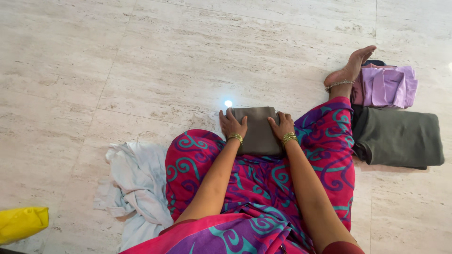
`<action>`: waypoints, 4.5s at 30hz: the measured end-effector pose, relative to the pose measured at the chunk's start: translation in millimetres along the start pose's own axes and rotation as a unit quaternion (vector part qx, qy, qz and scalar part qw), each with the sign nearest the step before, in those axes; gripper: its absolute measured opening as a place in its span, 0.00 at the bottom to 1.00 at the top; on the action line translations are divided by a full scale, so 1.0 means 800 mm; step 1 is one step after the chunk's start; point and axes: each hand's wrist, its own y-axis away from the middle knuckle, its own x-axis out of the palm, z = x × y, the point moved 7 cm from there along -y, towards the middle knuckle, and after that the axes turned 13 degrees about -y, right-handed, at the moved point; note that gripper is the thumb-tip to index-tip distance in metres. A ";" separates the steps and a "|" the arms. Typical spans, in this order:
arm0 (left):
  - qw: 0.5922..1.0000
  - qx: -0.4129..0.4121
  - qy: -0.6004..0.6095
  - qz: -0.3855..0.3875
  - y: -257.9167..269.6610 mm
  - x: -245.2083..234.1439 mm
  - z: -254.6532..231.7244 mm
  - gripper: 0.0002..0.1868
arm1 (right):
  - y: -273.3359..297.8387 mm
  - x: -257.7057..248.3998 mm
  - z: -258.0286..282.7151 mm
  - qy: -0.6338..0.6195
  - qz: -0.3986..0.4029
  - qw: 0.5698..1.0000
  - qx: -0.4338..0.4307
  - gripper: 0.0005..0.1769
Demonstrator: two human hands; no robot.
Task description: The person folds a pair of grey trousers on the floor, then places them on a stack. The person then picks up a white shirt, lays it flat, and begins buttoning it.
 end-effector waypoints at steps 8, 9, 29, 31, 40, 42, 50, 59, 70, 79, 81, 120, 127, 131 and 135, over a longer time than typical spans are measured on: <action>0.955 -0.063 0.125 0.261 -0.030 0.013 0.047 0.71 | 0.016 0.007 -0.027 -0.341 0.090 0.911 0.212 0.47; 0.953 -0.055 0.143 0.261 -0.031 0.011 0.047 0.71 | 0.021 0.008 -0.023 -0.395 0.124 0.881 0.230 0.40; 0.913 0.216 -0.174 0.299 0.021 -0.127 -0.009 0.16 | 0.034 -0.029 -0.016 -0.094 0.295 0.948 -0.069 0.17; 0.932 0.177 -0.167 0.270 0.015 -0.133 -0.009 0.06 | 0.025 -0.035 -0.012 -0.029 0.222 0.970 -0.099 0.17; 0.942 0.277 0.164 -0.097 0.007 -0.102 -0.039 0.07 | 0.046 -0.080 0.098 -0.151 -0.124 0.947 -0.256 0.07; 0.927 0.297 0.219 -0.070 0.010 -0.063 -0.049 0.12 | 0.050 -0.055 0.123 -0.190 -0.107 0.937 -0.272 0.07; 0.922 0.311 -0.224 0.060 0.026 0.050 -0.057 0.40 | 0.045 0.070 0.125 0.130 0.026 0.974 -0.185 0.33; 0.940 0.285 -0.179 0.061 0.031 0.011 -0.068 0.36 | 0.030 0.055 0.122 0.134 0.015 0.985 -0.104 0.31; 0.935 0.283 -0.193 0.088 0.033 0.010 -0.068 0.38 | 0.037 0.044 0.114 0.117 -0.013 0.990 -0.073 0.35; 0.933 0.291 -0.201 0.069 0.036 0.010 -0.063 0.40 | 0.049 0.039 0.107 0.108 -0.020 0.992 -0.055 0.33; 0.934 0.274 -0.215 0.077 0.037 0.005 -0.060 0.40 | 0.052 0.038 0.107 0.102 -0.022 0.993 -0.054 0.33; 0.920 0.204 -0.307 0.133 0.028 0.010 -0.014 0.54 | 0.095 0.060 0.111 0.175 -0.095 0.957 -0.212 0.40; 0.895 0.294 -0.288 0.173 0.027 0.053 -0.021 0.38 | 0.070 0.105 0.121 0.137 0.037 0.979 -0.147 0.37; 0.902 0.282 -0.285 0.160 0.034 0.023 -0.035 0.39 | 0.053 0.081 0.127 0.181 0.044 0.978 -0.094 0.37; 0.889 0.232 -0.283 0.274 0.043 -0.008 -0.039 0.50 | 0.046 0.048 0.144 0.164 0.028 0.984 -0.058 0.36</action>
